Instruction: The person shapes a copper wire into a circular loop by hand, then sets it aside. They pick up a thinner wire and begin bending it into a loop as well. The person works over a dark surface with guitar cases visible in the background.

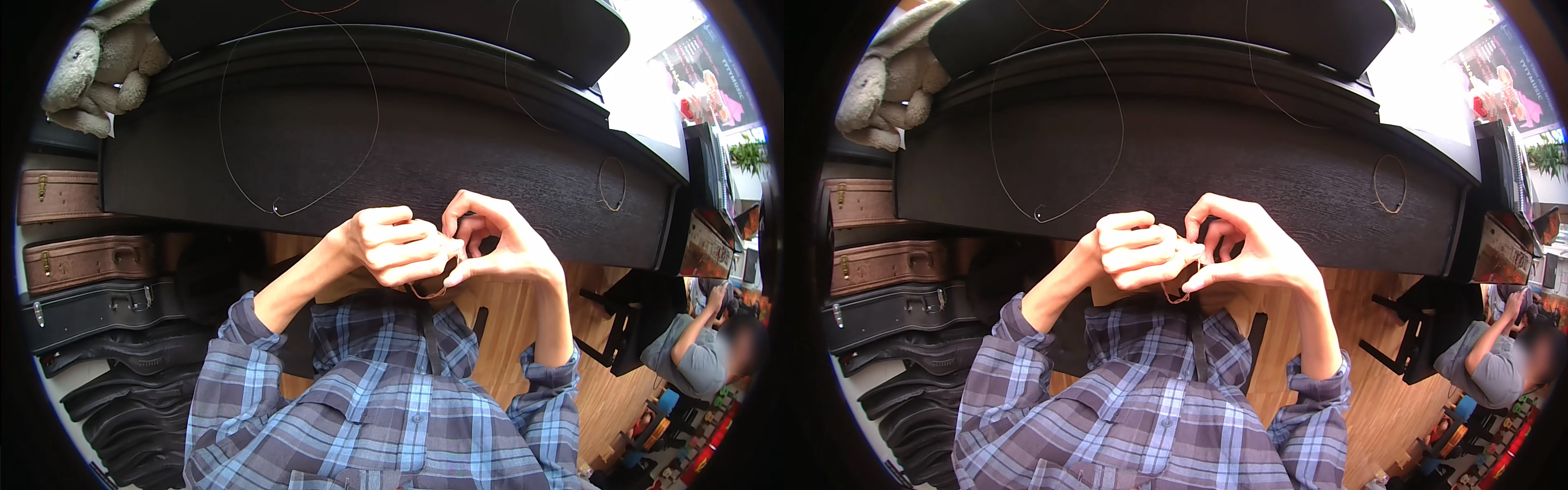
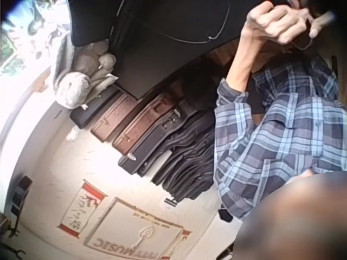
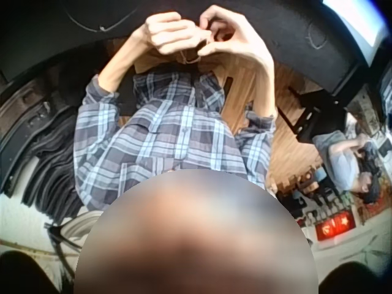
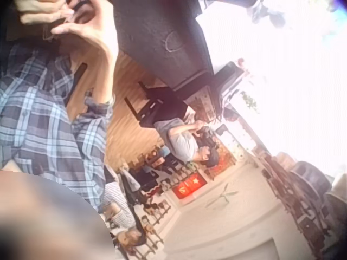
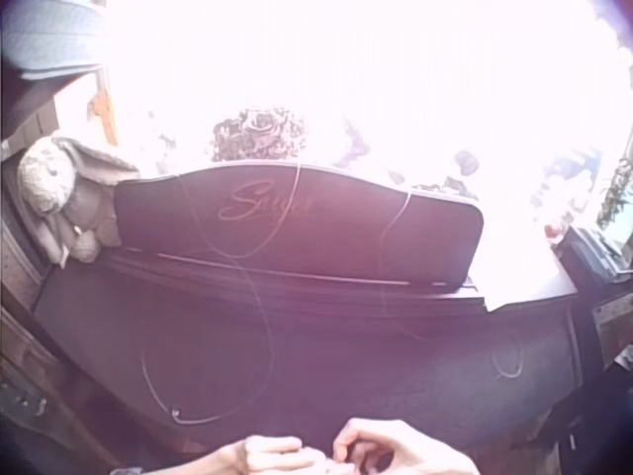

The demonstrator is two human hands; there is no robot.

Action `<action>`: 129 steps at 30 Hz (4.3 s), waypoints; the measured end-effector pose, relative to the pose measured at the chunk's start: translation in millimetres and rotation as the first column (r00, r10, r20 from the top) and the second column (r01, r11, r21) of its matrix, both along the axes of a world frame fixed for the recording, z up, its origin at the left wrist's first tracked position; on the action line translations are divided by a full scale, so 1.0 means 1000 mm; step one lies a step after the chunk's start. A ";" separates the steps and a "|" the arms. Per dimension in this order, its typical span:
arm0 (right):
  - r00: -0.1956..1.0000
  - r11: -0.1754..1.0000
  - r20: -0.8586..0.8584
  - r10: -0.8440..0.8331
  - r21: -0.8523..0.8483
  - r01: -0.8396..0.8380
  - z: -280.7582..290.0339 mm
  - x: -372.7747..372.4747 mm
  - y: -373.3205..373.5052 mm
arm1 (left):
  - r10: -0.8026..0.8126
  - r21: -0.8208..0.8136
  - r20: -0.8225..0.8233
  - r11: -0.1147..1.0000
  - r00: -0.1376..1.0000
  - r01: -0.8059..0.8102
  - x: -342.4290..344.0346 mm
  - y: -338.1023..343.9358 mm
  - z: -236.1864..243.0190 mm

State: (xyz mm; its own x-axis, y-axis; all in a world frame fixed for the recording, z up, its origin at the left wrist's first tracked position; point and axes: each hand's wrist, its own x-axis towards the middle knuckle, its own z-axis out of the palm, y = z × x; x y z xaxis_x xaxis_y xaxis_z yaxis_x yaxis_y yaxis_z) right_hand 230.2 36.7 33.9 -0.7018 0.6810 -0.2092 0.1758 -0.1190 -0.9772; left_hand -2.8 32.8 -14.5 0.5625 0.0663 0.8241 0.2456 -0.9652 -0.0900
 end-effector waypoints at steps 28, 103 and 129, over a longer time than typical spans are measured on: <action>0.948 0.956 0.175 -0.265 0.175 0.235 0.018 -0.011 -0.013 | 0.052 -0.098 -0.046 0.994 0.998 -0.056 0.006 0.003 -0.001; 0.682 0.666 -0.143 -0.718 0.143 0.732 -0.022 0.014 -0.017 | 0.398 -0.939 0.045 0.330 0.916 -0.098 0.016 0.025 0.024; 0.755 0.705 0.008 -0.656 0.363 0.609 -0.022 0.008 -0.019 | 0.414 -0.987 0.161 0.074 0.896 0.143 0.010 0.023 0.024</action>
